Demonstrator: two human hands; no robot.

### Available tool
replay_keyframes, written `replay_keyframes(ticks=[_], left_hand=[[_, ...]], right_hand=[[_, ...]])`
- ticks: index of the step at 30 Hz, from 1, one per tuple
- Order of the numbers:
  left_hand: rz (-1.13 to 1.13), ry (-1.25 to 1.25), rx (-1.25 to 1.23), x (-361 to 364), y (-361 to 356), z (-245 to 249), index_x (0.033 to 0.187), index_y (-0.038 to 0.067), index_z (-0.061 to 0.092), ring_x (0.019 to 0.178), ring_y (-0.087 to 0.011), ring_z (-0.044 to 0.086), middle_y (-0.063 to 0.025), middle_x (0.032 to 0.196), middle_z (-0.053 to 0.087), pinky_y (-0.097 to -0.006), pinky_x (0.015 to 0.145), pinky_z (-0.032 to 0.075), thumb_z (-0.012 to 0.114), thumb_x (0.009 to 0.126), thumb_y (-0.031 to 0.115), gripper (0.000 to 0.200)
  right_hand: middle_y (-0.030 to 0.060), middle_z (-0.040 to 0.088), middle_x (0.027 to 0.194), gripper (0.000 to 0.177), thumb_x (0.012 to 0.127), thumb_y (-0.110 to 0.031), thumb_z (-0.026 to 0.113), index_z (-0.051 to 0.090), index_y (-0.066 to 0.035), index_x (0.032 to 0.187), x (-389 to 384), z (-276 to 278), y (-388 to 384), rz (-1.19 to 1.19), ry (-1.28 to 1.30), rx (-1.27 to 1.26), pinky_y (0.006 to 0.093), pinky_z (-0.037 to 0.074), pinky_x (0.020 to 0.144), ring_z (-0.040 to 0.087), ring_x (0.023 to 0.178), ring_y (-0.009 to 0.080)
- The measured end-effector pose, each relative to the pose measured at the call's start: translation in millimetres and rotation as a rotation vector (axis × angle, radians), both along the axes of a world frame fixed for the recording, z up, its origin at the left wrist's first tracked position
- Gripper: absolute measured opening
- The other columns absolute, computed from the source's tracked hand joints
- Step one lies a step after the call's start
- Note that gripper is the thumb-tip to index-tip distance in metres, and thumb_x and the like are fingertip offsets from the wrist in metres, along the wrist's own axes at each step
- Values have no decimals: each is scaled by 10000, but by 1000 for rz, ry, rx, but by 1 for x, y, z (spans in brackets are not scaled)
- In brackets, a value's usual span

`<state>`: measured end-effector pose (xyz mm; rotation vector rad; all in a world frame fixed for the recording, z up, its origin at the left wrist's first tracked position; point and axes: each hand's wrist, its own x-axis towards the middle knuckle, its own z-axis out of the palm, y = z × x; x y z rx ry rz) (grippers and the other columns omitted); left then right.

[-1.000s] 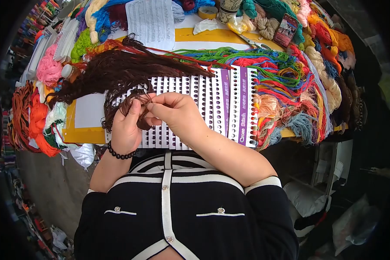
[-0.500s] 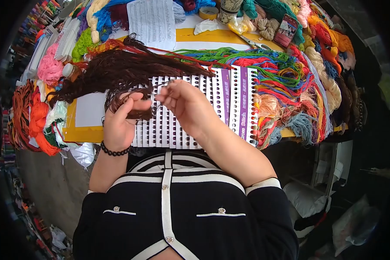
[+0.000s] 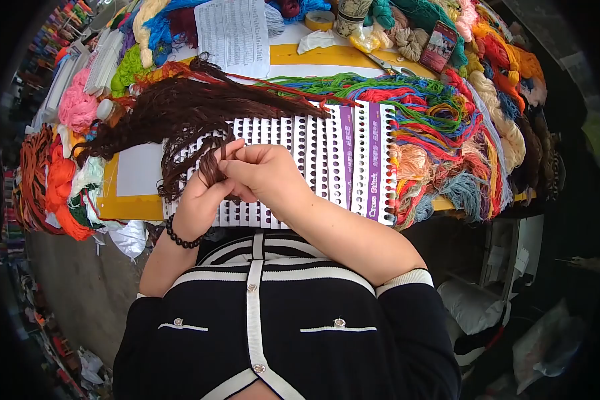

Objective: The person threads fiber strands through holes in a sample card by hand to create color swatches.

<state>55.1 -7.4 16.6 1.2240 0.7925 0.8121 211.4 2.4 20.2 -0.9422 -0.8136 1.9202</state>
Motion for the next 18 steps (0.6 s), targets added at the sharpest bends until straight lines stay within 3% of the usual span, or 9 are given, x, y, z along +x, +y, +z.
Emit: replay_keyframes(ticks=[1, 3, 9, 13, 18], left_hand=[[-1, 0, 0, 0, 0, 0, 1366, 10, 300, 790, -142, 629, -104, 873, 632, -245, 732, 483, 359, 901, -16, 469], [-3, 23, 19, 2, -2, 1, 1356, -3, 331, 805, -133, 608, -82, 1042, 580, -249, 751, 469, 373, 843, -69, 518], [24, -176, -131, -4, 1, 4, 1352, -14, 350, 811, -146, 619, -113, 1022, 608, -264, 775, 486, 371, 877, -12, 475], [8, -166, -148, -7, 2, 3, 1341, -25, 365, 800, -149, 607, -94, 1096, 577, -268, 765, 494, 355, 889, -2, 453], [26, -114, -145, -4, 0, 1, 1335, -31, 369, 801, -157, 608, -98, 1140, 554, -280, 760, 504, 354, 893, -3, 443]], right_hand=[[40, 534, 549, 112, 823, -54, 595, 593, 4, 727, 0, 0, 0, -1, 0, 0, 206, 328, 446, 438, 434, 97], [39, 529, 540, 125, 824, -50, 596, 581, -1, 710, 1, -1, 0, -8, 6, -15, 206, 322, 435, 432, 421, 101], [45, 546, 578, 110, 830, -46, 587, 581, 14, 737, 2, 1, -3, -28, 0, 46, 210, 366, 470, 479, 487, 100], [45, 550, 592, 105, 831, -45, 586, 584, 26, 754, 2, -2, -4, -35, 50, 79, 217, 385, 486, 496, 521, 99], [48, 553, 612, 89, 835, -34, 576, 595, 35, 782, 5, 1, -5, 39, -126, 161, 229, 388, 485, 496, 515, 102]])
